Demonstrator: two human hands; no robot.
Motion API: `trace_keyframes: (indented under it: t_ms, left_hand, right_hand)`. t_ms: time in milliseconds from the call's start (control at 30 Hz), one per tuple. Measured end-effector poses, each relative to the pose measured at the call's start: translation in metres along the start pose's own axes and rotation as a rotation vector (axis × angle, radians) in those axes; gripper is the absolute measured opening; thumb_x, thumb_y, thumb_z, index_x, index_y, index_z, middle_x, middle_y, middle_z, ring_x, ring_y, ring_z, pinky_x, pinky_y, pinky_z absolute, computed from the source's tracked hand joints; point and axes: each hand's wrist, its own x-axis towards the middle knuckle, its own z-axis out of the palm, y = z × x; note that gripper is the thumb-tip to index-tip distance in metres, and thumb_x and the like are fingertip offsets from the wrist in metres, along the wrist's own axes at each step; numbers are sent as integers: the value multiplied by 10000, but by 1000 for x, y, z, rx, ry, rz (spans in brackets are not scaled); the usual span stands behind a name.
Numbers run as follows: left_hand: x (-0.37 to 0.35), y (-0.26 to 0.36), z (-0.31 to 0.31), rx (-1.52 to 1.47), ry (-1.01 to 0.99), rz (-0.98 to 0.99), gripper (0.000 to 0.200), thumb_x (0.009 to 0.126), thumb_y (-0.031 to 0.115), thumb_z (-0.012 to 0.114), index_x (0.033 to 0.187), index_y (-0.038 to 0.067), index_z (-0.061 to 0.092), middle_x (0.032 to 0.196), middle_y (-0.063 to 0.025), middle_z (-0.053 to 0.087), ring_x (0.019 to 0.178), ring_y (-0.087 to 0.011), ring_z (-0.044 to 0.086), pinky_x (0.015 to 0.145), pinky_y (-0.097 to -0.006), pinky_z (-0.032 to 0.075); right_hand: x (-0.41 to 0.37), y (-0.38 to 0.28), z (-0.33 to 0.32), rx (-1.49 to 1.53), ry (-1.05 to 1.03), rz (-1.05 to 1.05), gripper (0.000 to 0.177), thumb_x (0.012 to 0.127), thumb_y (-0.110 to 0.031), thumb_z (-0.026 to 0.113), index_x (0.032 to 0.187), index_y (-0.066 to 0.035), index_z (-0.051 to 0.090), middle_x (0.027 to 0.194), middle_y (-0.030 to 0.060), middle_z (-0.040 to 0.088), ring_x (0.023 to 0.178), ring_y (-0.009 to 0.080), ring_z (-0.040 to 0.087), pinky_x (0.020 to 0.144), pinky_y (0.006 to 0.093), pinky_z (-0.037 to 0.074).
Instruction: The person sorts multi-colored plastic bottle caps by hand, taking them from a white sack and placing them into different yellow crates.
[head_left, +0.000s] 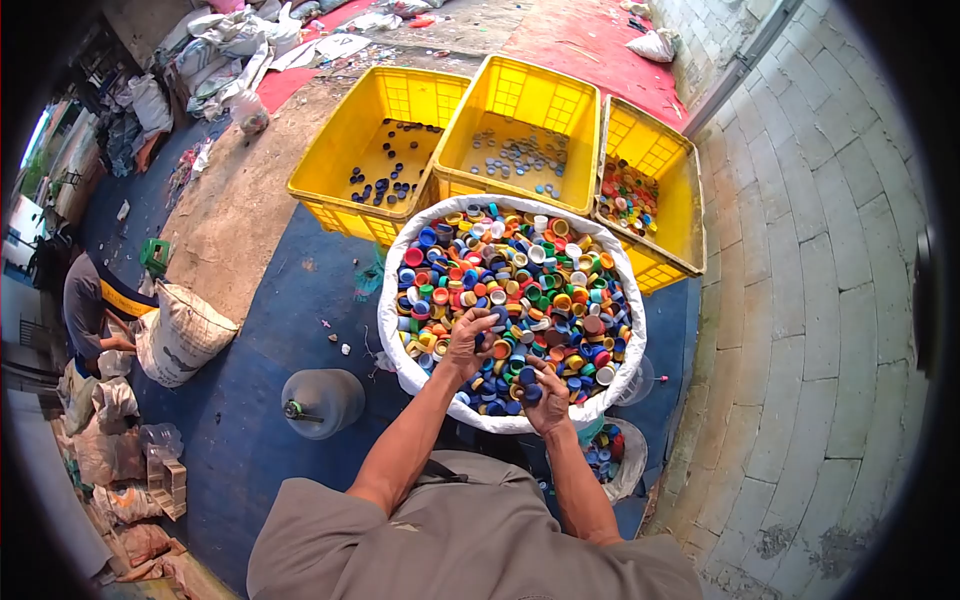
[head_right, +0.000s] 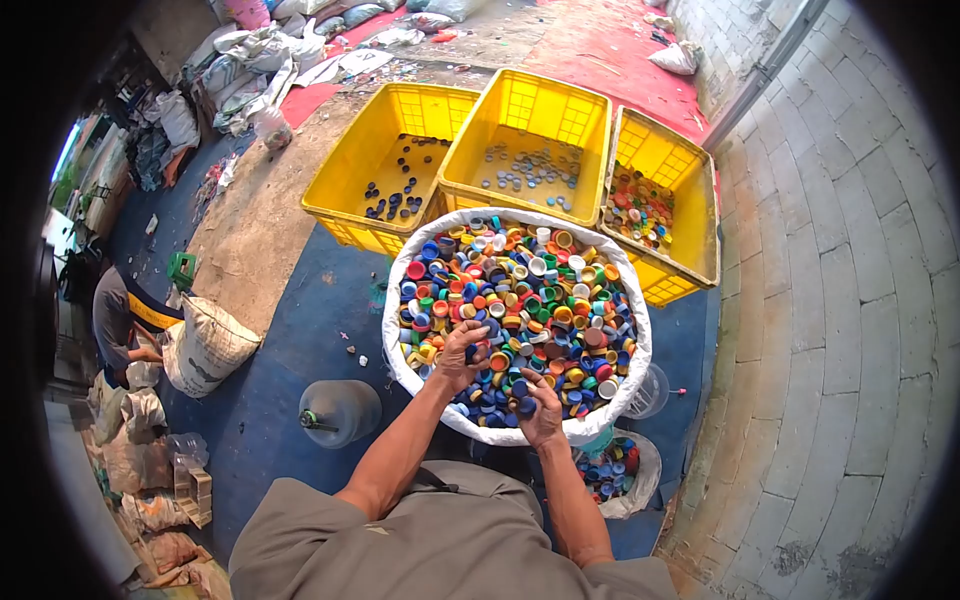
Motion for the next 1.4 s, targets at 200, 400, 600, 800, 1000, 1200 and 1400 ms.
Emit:
trace_keyframes:
  t_ms: [200, 400, 600, 800, 1000, 1200, 1400]
  left_hand:
    - [-10, 49, -77, -310, -76, -36, 264, 864, 125, 597, 1105, 22, 569, 882, -61, 643, 752, -156, 638, 531, -249, 511]
    - [6, 95, -140, -425, 165, -31, 229, 882, 96, 529, 1056, -49, 557, 885, -125, 611, 782, -226, 616, 754, -342, 558]
    - [90, 228, -113, -591, -11, 173, 684, 864, 327, 596, 1277, -119, 281, 1221, -294, 436, 1157, -368, 470, 1057, -494, 352]
    - [43, 277, -54, -300, -69, 307, 1068, 821, 433, 650, 1435, -19, -98, 1495, -268, -48, 1405, -397, -8, 1143, -506, 110]
    - [3, 167, -139, -60, 226, 261, 416, 864, 318, 632, 1162, 52, 514, 1108, -79, 564, 952, -170, 520, 850, -341, 436]
    - [-43, 63, -149, 472, 444, 296, 301, 824, 135, 691, 1073, 38, 553, 848, -19, 640, 684, -63, 543, 621, -201, 432]
    - [-32, 45, -125, 1039, 564, 519, 333, 795, 107, 706, 1069, -14, 560, 892, -83, 672, 737, -161, 620, 700, -274, 478]
  right_hand:
    - [41, 51, 36, 170, -29, 146, 469, 791, -195, 488, 1209, 17, 502, 1053, 143, 588, 950, 266, 594, 762, 356, 494]
    - [106, 97, 89, 208, 206, 185, 398, 834, -169, 430, 1120, 105, 476, 1106, 228, 549, 1043, 356, 554, 914, 446, 474]
    - [192, 50, 248, 384, -111, 44, 506, 796, -158, 443, 1173, 158, 324, 1246, 306, 394, 1206, 414, 406, 1093, 526, 296]
    - [204, 29, 289, 307, -237, -78, 797, 727, -97, 494, 1350, 160, 68, 1488, 300, 45, 1414, 414, 63, 1163, 486, 135]
    - [116, 49, 156, -52, 32, -210, 580, 771, -11, 494, 1323, 28, 323, 1294, 197, 441, 1177, 307, 489, 981, 429, 429]
    - [29, 71, 9, -500, 392, -191, 205, 777, 0, 521, 971, -62, 544, 841, 57, 625, 707, 126, 602, 664, 280, 505]
    - [-2, 62, -20, -435, 410, -261, 248, 786, -134, 553, 1011, -30, 534, 833, 53, 607, 750, 127, 577, 671, 268, 464]
